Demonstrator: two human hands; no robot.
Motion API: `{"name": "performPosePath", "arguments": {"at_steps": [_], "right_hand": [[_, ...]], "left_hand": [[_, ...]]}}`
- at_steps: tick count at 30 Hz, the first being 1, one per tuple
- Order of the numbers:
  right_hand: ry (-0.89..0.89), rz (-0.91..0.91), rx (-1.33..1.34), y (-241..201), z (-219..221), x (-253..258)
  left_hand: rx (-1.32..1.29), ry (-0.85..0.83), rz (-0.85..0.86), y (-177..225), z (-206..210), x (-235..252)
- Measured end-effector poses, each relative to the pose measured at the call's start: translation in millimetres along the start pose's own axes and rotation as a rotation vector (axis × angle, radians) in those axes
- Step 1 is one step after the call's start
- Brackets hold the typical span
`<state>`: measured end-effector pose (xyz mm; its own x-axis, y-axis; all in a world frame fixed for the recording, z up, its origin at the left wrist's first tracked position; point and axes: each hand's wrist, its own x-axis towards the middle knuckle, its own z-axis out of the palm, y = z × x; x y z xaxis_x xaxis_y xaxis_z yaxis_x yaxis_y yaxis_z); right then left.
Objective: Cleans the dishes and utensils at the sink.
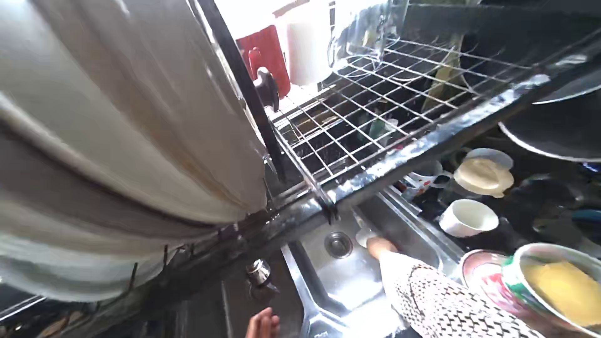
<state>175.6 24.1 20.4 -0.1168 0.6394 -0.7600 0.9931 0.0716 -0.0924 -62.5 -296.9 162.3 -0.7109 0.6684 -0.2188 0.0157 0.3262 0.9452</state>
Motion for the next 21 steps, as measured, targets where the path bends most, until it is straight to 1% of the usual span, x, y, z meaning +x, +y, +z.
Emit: {"name": "performPosePath", "arguments": {"at_steps": [2, 4, 7, 9, 11, 13, 14, 15, 16, 17, 18, 19, 21], "right_hand": [[-0.013, 0.015, -0.042, 4.7, 4.5, 9.7], [-0.005, 0.045, -0.033, 3.8, 9.6, 22.9], [0.095, 0.142, 0.068, 5.9, 26.8, 44.1], [0.167, 0.189, 0.134, 10.0, 30.6, 50.5], [0.133, 0.182, 0.109, 12.8, 26.4, 45.1], [0.074, 0.155, 0.086, 14.5, 25.9, 44.0], [0.135, 0.136, 0.097, 14.4, 31.9, 44.2], [0.342, 0.115, 0.137, 14.6, 47.4, 51.2], [0.615, 0.077, 0.142, 14.5, 61.4, 62.1], [0.333, 0.057, 0.118, 10.8, 28.2, 41.5], [0.110, 0.017, 0.112, 5.7, -2.8, 25.4], [0.007, -0.025, 0.143, -1.4, -23.7, 14.0], [-0.012, -0.124, 0.306, -18.9, -41.8, -7.3]], "left_hand": [[-0.031, -0.032, -0.122, 6.5, 26.0, 10.4], [-0.105, -0.009, -0.239, 12.0, 43.8, 25.8], [-0.304, 0.045, -0.332, 13.1, 54.7, 45.6], [-0.469, 0.099, -0.383, 13.5, 57.2, 56.5], [-0.639, 0.160, -0.471, 15.0, 58.5, 67.8], [-0.722, 0.152, -0.532, 14.2, 58.2, 75.2], [-0.747, 0.131, -0.551, 13.2, 58.9, 76.7], [-0.771, 0.103, -0.565, 13.1, 60.1, 76.7], [-0.801, 0.075, -0.575, 13.1, 61.3, 75.9], [-0.835, 0.040, -0.581, 13.7, 61.7, 74.2], [-0.860, 0.006, -0.593, 13.8, 61.1, 73.0], [-0.886, -0.025, -0.613, 12.2, 59.8, 73.2], [-0.938, -0.039, -0.649, 8.2, 57.9, 76.0]]}}
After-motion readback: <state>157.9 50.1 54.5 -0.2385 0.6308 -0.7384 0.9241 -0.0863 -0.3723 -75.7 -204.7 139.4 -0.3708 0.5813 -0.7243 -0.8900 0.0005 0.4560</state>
